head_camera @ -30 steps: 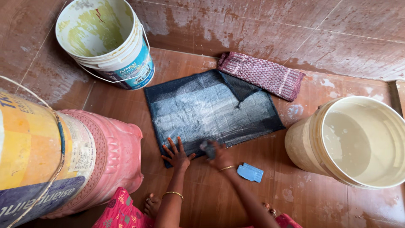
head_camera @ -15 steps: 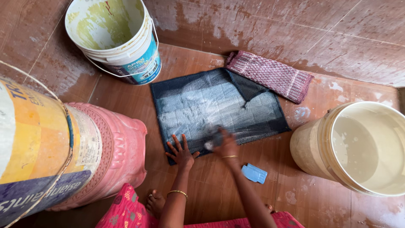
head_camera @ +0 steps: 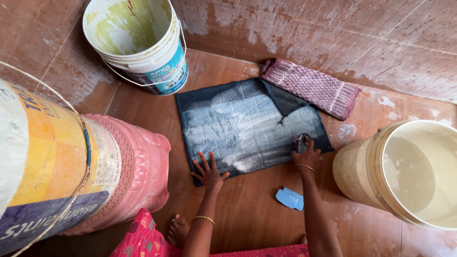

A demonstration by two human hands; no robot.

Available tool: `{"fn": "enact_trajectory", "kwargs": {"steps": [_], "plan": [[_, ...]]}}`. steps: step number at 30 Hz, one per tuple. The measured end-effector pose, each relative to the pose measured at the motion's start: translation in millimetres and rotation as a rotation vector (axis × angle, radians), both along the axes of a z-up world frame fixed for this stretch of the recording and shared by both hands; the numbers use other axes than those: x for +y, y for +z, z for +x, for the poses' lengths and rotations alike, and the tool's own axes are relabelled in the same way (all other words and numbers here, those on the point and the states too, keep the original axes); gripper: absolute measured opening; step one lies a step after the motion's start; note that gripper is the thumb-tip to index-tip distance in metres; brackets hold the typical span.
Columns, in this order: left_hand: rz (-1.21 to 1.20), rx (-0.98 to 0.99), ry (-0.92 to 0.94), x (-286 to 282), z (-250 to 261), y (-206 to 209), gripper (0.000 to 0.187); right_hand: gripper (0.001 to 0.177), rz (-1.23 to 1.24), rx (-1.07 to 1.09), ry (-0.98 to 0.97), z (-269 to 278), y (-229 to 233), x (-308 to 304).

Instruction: The person scrubs a dark blue mat with a brush and soap on a tiled floor, then rinses it in a bucket of water. They repeat the process with a smaller maroon mat, scrubbing and rinsing it before placing both mats on a staircase to dry.

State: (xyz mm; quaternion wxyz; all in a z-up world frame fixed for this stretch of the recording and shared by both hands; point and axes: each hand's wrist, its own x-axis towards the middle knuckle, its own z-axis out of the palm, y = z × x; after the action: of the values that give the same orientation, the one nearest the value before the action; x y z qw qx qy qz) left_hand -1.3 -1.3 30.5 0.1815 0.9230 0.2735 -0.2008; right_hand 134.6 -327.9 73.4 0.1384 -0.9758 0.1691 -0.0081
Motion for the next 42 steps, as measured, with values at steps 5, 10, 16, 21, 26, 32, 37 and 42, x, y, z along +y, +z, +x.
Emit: {"fn": "enact_trajectory", "kwargs": {"steps": [5,10,16,21,26,32,37,42], "plan": [[-0.005,0.009,0.000,-0.9,-1.0,-1.2,0.126,0.099,0.074,-0.231,0.295,-15.5,-18.2,90.5],[0.050,0.043,-0.029,-0.6,-1.4,-3.1,0.126,0.101,0.147,0.088,0.510,-85.8,0.1,199.2],[-0.066,0.046,0.005,3.1,2.2,2.7,0.125,0.093,0.238,0.166,0.526,-44.0,13.1,143.7],[-0.046,0.018,-0.023,4.7,0.0,2.6,0.127,0.087,0.251,0.067,0.096,8.0,20.7,28.9],[-0.047,0.035,-0.016,4.5,1.7,1.9,0.129,0.095,0.197,0.031,0.110,10.6,3.6,62.5],[0.178,-0.099,-0.084,6.3,2.2,-28.0,0.124,0.116,0.073,0.149,0.674,-74.4,-14.2,244.6],[0.007,0.004,-0.050,9.2,-0.6,-8.9,0.130,0.099,0.178,0.216,0.611,-37.0,-12.7,202.0],[-0.005,0.030,-0.091,12.6,-2.5,3.9,0.132,0.083,0.126,0.069,0.212,28.7,-21.5,80.4]]}}
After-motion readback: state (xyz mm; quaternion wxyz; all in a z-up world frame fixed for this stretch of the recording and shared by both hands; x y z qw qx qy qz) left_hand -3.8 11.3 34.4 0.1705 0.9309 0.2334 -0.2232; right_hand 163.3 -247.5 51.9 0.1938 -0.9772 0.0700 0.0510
